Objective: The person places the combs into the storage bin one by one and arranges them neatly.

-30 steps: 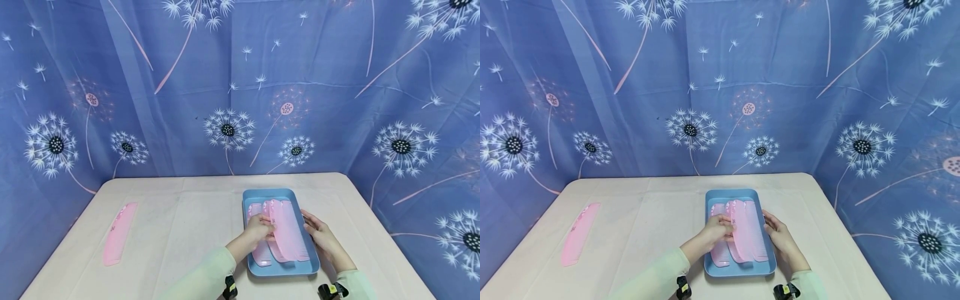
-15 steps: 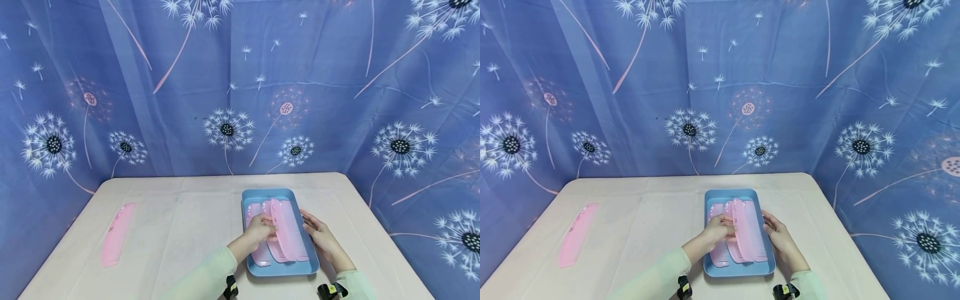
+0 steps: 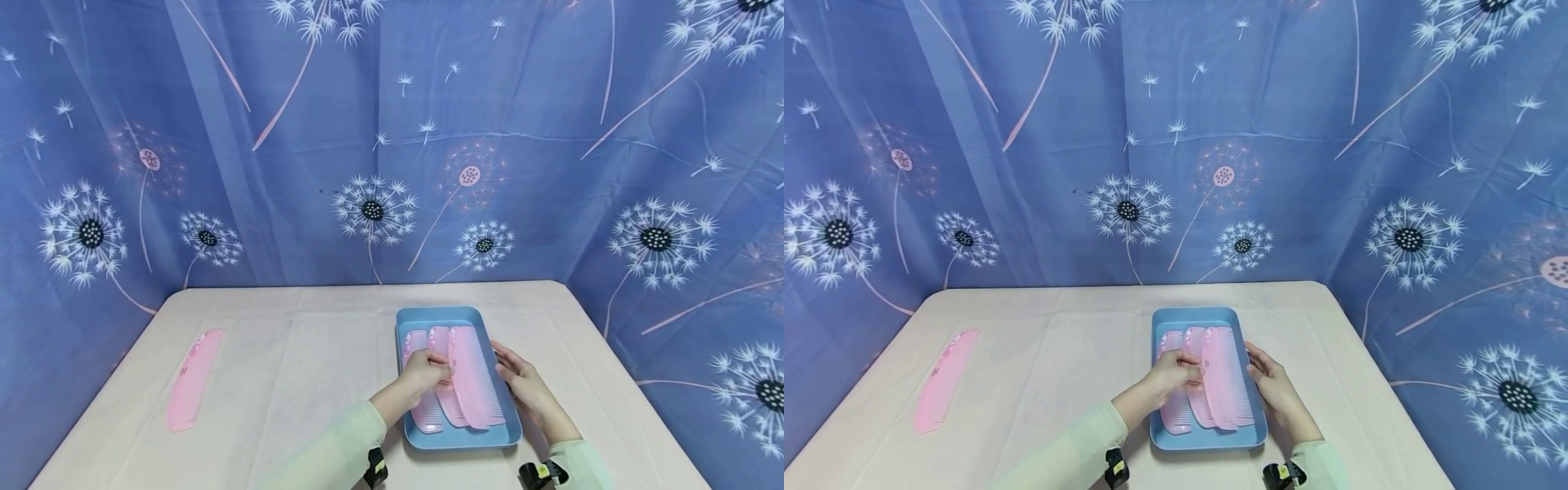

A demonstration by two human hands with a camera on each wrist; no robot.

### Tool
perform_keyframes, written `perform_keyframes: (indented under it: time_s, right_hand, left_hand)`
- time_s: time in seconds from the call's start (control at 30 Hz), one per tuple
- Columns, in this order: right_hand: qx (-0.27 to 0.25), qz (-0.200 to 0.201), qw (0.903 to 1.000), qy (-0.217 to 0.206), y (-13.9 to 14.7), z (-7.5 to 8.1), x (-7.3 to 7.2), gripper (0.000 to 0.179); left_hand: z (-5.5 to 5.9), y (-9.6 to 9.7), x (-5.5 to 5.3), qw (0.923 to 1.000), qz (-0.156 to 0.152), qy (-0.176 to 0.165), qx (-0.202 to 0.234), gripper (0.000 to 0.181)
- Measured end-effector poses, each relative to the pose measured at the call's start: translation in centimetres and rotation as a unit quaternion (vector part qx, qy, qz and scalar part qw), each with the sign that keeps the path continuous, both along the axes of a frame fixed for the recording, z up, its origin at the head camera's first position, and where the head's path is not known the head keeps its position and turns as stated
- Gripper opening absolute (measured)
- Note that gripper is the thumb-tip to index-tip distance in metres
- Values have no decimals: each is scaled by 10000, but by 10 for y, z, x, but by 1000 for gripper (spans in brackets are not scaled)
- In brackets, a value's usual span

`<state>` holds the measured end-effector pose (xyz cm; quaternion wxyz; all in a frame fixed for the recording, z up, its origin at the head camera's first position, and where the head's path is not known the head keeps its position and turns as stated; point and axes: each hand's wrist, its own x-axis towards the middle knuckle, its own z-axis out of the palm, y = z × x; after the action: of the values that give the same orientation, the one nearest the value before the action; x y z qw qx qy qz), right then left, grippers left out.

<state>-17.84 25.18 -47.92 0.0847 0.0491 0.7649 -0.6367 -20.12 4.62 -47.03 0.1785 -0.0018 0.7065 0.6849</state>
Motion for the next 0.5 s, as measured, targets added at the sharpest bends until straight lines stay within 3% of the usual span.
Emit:
perform_keyframes:
  time_s: [0.23, 0.5]
  right_hand:
    - [81, -32, 9999, -51, -1, 0, 0, 52]
    - [-61, -19, 10000, 41, -1, 1, 0, 52]
  left_hand:
    - [5, -3, 0, 10000, -7, 23, -17, 23]
    - [15, -29, -5, 9995, 35, 42, 322, 31]
